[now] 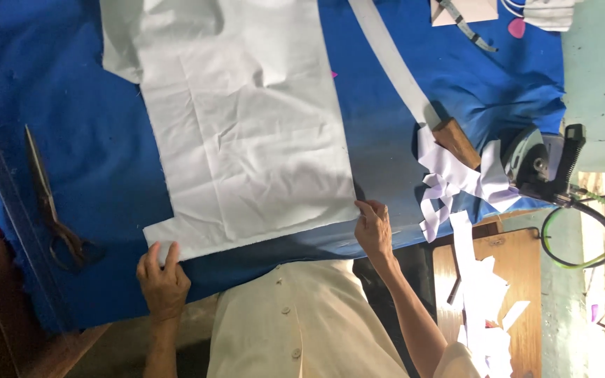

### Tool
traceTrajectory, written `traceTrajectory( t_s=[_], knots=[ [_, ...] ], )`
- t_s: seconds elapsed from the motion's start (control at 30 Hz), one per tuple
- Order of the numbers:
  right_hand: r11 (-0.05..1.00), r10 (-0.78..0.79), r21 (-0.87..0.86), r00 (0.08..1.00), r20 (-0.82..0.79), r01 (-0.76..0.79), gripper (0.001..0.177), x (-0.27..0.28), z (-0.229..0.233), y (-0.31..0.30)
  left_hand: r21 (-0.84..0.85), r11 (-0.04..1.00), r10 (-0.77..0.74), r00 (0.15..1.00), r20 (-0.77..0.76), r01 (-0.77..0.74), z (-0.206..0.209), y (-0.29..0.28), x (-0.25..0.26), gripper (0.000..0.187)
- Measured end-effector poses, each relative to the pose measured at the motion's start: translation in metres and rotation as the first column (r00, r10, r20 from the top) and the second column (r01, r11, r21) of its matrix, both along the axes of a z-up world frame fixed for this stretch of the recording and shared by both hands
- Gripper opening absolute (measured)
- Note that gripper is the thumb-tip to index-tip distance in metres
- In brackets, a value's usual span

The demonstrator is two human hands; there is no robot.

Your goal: The person cuts a white fabric strip into smaller pieces using shears on a blue work surface. They also fold and cut a larger white fabric piece, trimming edges and separating sections.

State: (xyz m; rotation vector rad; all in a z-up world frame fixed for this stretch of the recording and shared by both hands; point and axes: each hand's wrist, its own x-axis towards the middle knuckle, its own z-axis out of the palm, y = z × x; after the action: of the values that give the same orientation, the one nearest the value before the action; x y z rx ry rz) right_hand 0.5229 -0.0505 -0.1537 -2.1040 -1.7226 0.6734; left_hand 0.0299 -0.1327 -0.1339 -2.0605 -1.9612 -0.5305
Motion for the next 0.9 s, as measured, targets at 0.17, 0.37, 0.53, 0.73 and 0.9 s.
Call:
traceTrajectory(
  t_s=[0.17,0.37,0.53,0.73,0.9],
  knots=[
    [0.982,0.144,0.125,0.989,-0.017,-0.141,0.031,-0.033,0.037,0.009,-0.001,1.0,-0.004,0.995,0.102,0.004,-0.009,-0.01,0.004,0.042],
    [0.872,0.462,0.014,0.834,0.301,-0.489,0.034,-0.038,0.026,0.05,-0.321,0.938,-0.029,0.951,0.307,0.132,0.045,0.054,0.06,0.031],
    [0.872,0.484,-0.154,0.865,0.131,-0.465,0.045,-0.028,0.039,0.098,-0.471,0.88,0.041,0.976,0.214,0.067,0.01,0.072,0.038,0.028],
    [0.916,0.399,-0.026,0.905,0.147,-0.399,0.039,-0.013,0.007,0.077,-0.437,0.899,0.076,0.978,0.192,0.016,0.029,0.074,0.029,0.029],
    [0.905,0.378,0.122,0.902,0.209,-0.407,0.013,-0.002,-0.005,0.018,-0.391,0.92,0.092,0.961,0.261,0.018,0.037,0.054,0.028,0.03]
  ],
)
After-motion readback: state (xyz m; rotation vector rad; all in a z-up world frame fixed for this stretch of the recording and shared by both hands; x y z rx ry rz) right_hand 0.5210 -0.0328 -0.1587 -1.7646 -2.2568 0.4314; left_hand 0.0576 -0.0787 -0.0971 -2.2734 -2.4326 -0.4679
